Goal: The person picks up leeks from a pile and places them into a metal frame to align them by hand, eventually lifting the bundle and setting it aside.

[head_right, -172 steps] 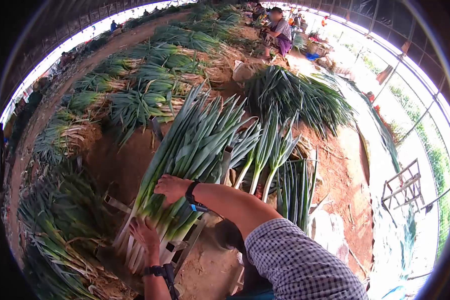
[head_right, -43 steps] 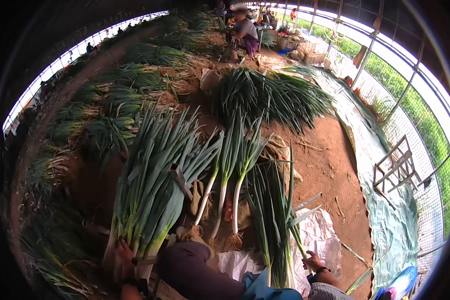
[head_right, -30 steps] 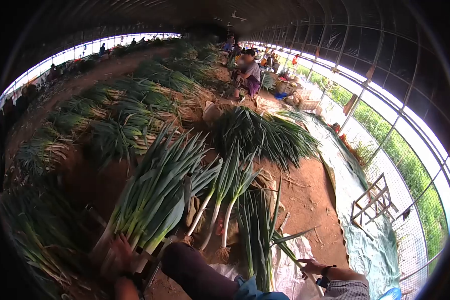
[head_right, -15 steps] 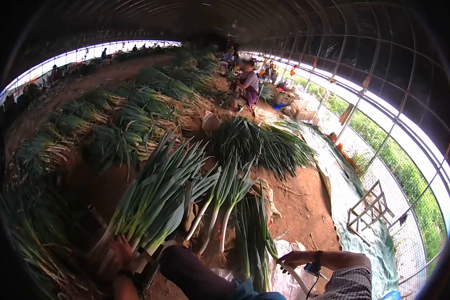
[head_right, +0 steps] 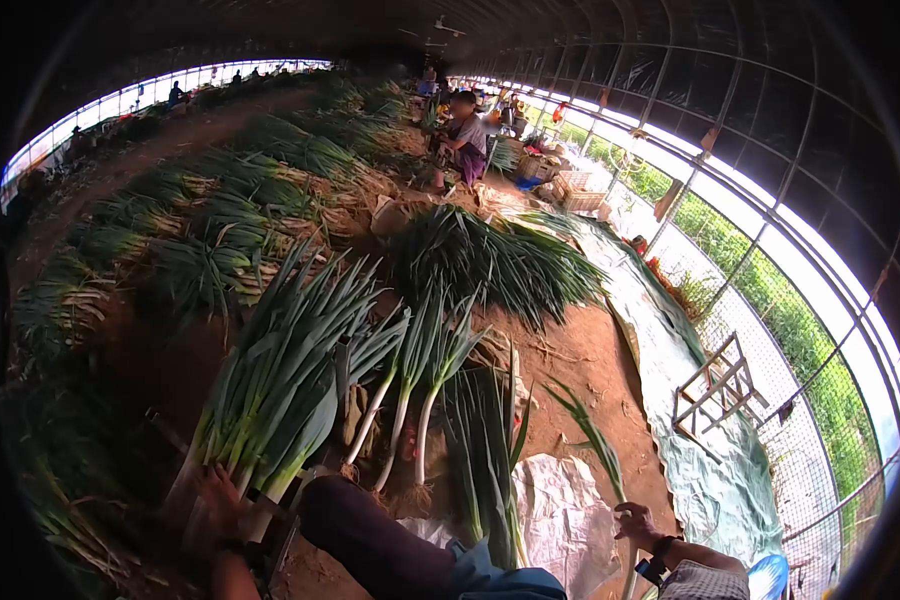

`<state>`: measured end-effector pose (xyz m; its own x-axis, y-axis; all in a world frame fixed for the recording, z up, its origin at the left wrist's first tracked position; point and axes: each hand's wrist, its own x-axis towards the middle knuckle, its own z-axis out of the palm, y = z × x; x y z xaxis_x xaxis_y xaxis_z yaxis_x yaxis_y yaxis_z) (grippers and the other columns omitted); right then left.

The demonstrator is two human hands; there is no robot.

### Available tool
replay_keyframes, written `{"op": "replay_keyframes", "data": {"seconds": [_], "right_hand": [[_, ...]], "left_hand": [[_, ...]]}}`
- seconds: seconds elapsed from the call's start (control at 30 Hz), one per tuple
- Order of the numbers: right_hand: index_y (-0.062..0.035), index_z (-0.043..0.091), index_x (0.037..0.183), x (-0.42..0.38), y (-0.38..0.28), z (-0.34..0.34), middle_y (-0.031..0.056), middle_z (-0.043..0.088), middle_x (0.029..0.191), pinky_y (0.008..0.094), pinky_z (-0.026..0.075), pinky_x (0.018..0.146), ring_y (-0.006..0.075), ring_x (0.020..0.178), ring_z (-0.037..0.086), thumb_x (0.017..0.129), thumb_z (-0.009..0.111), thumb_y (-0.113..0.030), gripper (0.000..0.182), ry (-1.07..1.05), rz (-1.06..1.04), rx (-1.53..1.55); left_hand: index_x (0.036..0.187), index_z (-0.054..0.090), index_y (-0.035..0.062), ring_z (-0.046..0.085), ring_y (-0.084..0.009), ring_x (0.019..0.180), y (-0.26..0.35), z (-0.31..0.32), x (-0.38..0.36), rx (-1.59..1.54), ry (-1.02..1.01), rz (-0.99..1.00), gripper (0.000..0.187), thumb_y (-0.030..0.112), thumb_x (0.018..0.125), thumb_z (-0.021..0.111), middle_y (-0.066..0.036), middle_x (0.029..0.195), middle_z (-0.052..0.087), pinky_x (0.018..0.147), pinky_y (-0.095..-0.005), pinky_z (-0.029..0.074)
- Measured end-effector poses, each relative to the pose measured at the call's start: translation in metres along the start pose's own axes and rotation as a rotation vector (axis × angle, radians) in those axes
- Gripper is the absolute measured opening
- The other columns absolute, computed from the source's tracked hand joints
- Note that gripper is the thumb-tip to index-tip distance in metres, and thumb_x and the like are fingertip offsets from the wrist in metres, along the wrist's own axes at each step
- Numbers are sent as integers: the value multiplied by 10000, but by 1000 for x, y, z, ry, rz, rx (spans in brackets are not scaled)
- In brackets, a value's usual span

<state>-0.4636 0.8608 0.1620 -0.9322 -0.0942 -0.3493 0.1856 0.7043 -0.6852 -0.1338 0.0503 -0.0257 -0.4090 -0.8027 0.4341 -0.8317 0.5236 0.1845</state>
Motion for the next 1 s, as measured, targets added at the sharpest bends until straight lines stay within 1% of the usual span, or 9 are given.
{"op": "replay_keyframes", "data": {"seconds": [0.23,0.33,0.5,0.67,0.73,0.8,0.87,0.93,1.0], "right_hand": [[-45,555,1229,70,-42,15,91,534,804,396,623,616,212,620,608,939,480,-70,300,411,-63,376],[-37,619,1191,123,-51,40,113,595,827,401,626,639,238,639,638,933,504,-102,290,468,-46,164],[13,499,1342,153,-78,114,177,673,967,414,646,743,280,817,724,946,555,-85,412,-96,-66,704],[-21,596,1259,155,-135,180,134,725,869,361,632,689,223,798,732,927,674,-136,360,-375,-195,317],[-39,666,1182,153,-178,198,128,703,966,356,587,687,202,786,708,915,709,-203,317,-254,-203,-182],[-51,706,1120,192,-170,210,123,709,943,384,560,729,225,818,704,896,729,-307,341,-176,-558,-485],[-59,704,1096,208,-184,214,147,625,799,449,496,726,321,801,656,881,720,-358,368,-110,-789,-607],[-44,695,1026,205,-209,215,149,591,801,436,490,716,297,781,624,892,715,-348,333,-145,-997,-334],[-36,664,974,197,-239,212,97,595,761,380,477,662,209,711,591,918,699,-327,299,-255,-841,-365]], "left_hand": [[1170,646,21,554,-396,1127,15,-34,4,-157,-118,-147,302,236,1020,497,-213,1166,623,965,-515,459],[1172,647,24,553,-390,1131,-6,11,-5,-29,24,-19,296,227,1018,497,-211,1162,625,969,-516,456],[1168,647,12,547,-374,1144,-1,-2,-1,-28,3,-23,291,199,1018,483,-205,1164,623,975,-513,451],[1148,644,12,561,-361,1133,-18,35,-11,184,208,107,272,176,1002,484,-177,1142,629,972,-504,460],[1174,638,22,568,-361,1145,-13,20,-5,185,26,97,278,179,998,490,-170,1179,630,981,-498,463],[1201,630,28,574,-362,1157,-8,-3,-3,228,-94,110,291,184,997,494,-168,1217,628,987,-493,466],[1230,622,28,577,-363,1170,-2,-12,-1,292,-104,131,309,189,999,495,-171,1257,623,991,-489,468],[1265,606,51,577,-351,1166,-9,-2,-2,284,-85,145,316,180,995,507,-165,1271,611,994,-513,445],[1284,600,59,582,-348,1159,-10,-1,-1,196,-82,81,324,172,996,506,-162,1278,608,998,-526,431]]}}
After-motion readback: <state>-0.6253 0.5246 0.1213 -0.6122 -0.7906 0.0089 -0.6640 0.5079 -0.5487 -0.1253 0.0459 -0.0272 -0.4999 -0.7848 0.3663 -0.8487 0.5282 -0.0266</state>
